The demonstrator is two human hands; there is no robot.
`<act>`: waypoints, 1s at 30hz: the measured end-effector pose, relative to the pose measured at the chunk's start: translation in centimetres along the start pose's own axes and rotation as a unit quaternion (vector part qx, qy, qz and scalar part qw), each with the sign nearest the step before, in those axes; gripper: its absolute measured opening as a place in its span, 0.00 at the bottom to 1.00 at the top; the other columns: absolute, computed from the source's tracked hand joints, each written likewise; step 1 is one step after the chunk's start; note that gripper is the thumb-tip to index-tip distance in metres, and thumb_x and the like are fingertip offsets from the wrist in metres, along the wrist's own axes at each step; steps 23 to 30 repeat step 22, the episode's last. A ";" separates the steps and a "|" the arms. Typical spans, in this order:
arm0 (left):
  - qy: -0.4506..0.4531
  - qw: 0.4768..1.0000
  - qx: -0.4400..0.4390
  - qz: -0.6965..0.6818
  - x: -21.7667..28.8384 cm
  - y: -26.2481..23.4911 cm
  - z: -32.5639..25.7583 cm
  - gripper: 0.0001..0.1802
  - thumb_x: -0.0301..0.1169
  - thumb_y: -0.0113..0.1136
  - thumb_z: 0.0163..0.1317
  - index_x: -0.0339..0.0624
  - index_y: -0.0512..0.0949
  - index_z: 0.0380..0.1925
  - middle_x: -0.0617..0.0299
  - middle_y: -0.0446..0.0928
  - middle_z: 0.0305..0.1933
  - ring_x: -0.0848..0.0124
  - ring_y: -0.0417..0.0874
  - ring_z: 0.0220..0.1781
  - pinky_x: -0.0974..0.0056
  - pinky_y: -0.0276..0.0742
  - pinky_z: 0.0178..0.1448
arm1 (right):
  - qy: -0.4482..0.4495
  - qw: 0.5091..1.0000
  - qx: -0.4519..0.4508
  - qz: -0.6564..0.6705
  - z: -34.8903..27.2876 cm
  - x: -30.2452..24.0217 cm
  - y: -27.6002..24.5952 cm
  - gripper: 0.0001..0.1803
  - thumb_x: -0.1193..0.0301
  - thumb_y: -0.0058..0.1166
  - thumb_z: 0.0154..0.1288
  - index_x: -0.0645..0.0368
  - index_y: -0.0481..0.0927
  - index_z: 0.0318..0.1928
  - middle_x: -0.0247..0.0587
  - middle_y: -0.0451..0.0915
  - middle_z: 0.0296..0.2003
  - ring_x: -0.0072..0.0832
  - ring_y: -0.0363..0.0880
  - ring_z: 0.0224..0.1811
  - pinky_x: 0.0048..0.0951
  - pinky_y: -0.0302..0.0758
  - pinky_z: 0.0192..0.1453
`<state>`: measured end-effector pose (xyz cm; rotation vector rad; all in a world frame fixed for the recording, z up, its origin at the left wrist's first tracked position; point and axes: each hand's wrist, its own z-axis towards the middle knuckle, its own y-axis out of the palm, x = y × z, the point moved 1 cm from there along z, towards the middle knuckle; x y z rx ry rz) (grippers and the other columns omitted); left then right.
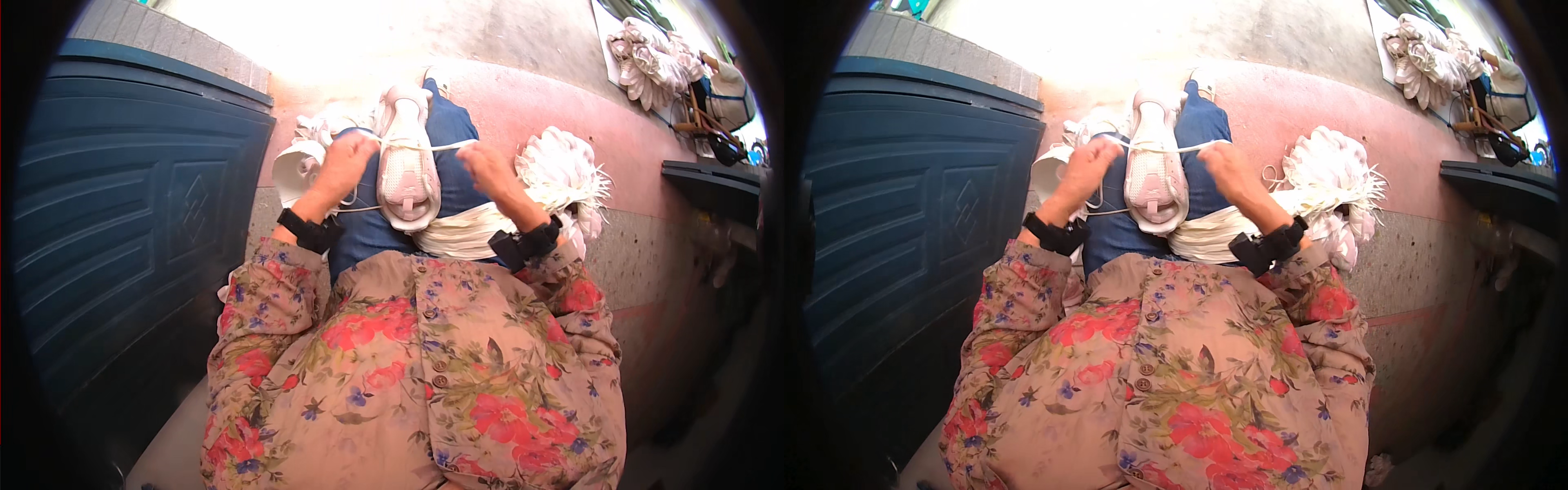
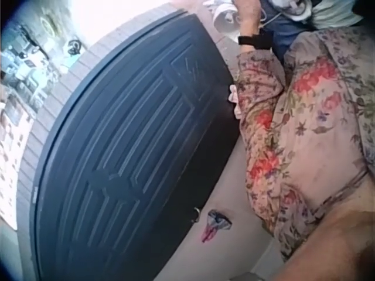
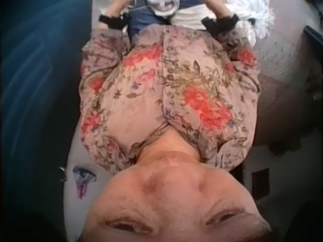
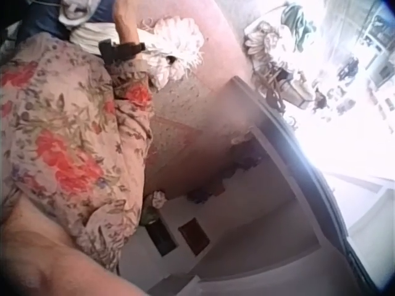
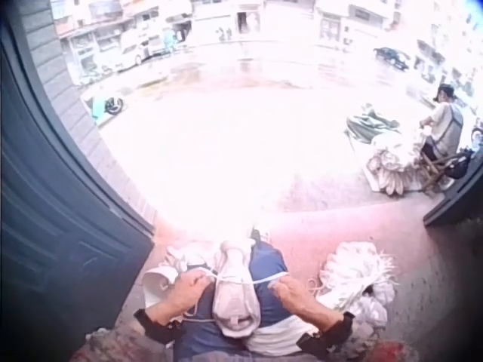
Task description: The recorder is lacing a pair of white sneakers while seated in a manufacturing environment.
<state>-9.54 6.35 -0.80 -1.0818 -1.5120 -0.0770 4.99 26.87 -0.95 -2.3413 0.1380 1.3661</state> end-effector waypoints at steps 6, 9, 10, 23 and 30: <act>0.011 0.990 0.086 -0.114 1.8 -2.8 1.6 0.10 0.29 0.52 0.60 0.32 0.77 0.34 0.63 0.77 0.29 0.77 0.75 0.26 0.75 0.70 0.32 | -0.054 0.991 -0.122 0.004 0.1 0.3 2.7 0.13 0.72 0.41 0.62 0.68 0.74 0.42 0.47 0.77 0.28 0.31 0.76 0.27 0.27 0.72 0.35; -0.142 0.930 -0.086 -0.328 2.1 -1.9 0.5 0.11 0.30 0.55 0.58 0.35 0.77 0.39 0.67 0.75 0.26 0.82 0.73 0.25 0.78 0.68 0.30 | -0.055 0.995 -0.078 -0.007 0.6 0.0 2.6 0.13 0.72 0.41 0.62 0.69 0.73 0.42 0.45 0.77 0.25 0.29 0.74 0.22 0.26 0.72 0.31; -0.142 0.930 -0.085 -0.328 1.9 -1.5 0.1 0.11 0.30 0.55 0.58 0.35 0.77 0.39 0.67 0.75 0.26 0.82 0.73 0.25 0.78 0.68 0.30 | -0.055 0.995 -0.079 -0.007 0.6 -0.4 2.7 0.13 0.72 0.41 0.62 0.69 0.73 0.42 0.45 0.77 0.25 0.29 0.74 0.22 0.26 0.72 0.31; -0.020 0.998 0.042 0.032 0.8 0.7 -1.1 0.12 0.34 0.53 0.59 0.38 0.79 0.37 0.66 0.75 0.22 0.81 0.71 0.25 0.75 0.66 0.30 | -0.169 0.959 -0.009 -0.228 2.5 -0.6 3.2 0.13 0.65 0.47 0.55 0.62 0.79 0.31 0.53 0.77 0.27 0.46 0.76 0.32 0.40 0.70 0.38; -0.020 0.998 0.042 0.032 0.8 0.7 -1.1 0.12 0.34 0.53 0.59 0.38 0.79 0.37 0.66 0.75 0.22 0.81 0.71 0.25 0.75 0.66 0.30 | -0.169 0.959 -0.009 -0.228 2.5 -0.6 3.2 0.13 0.65 0.47 0.55 0.62 0.79 0.31 0.53 0.77 0.27 0.46 0.76 0.32 0.40 0.70 0.38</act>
